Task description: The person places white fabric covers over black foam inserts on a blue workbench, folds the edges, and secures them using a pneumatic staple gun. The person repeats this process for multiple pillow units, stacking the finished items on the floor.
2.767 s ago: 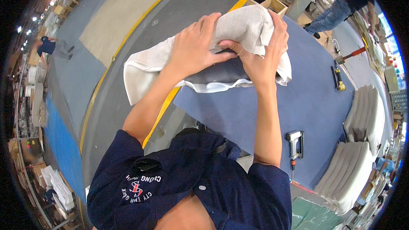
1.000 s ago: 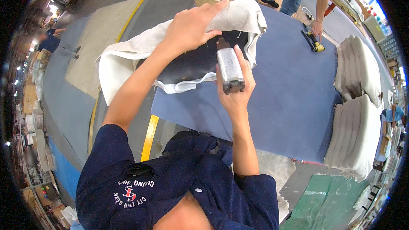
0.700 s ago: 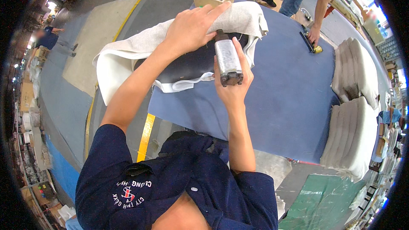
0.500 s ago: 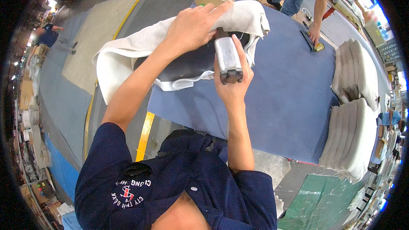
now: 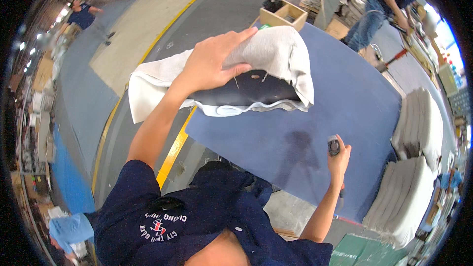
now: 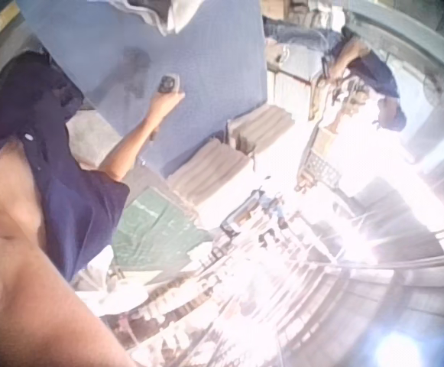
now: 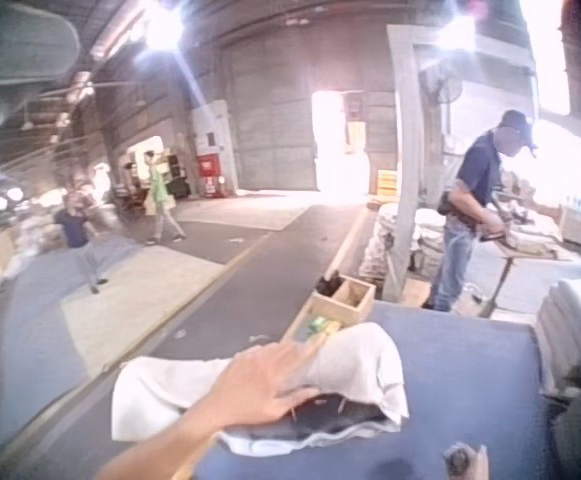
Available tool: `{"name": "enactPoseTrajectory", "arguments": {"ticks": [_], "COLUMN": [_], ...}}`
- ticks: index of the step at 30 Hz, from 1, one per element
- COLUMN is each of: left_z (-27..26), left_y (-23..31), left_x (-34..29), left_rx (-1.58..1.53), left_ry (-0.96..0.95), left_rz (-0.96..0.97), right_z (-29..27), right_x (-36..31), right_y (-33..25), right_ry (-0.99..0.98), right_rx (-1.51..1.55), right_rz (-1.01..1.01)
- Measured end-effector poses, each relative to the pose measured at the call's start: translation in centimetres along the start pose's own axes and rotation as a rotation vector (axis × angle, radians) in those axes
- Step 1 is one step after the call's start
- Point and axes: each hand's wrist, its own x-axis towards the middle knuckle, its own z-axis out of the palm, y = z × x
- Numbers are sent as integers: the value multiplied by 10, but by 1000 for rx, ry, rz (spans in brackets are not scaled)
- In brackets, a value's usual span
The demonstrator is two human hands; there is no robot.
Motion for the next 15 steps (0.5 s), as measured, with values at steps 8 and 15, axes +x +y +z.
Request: {"name": "enactPoseTrajectory", "arguments": {"ticks": [8, 15], "left_z": [-60, -68], "left_y": [4, 1], "left_x": [-112, -159], "left_rx": [82, 26], "left_ry": [-31, 34], "left_rz": [-116, -116], "right_z": [93, 80], "right_x": [-8, 1], "right_y": [99, 40], "right_ry": [-101, -61], "right_rx": [-89, -125], "right_rz": [-78, -138]}}
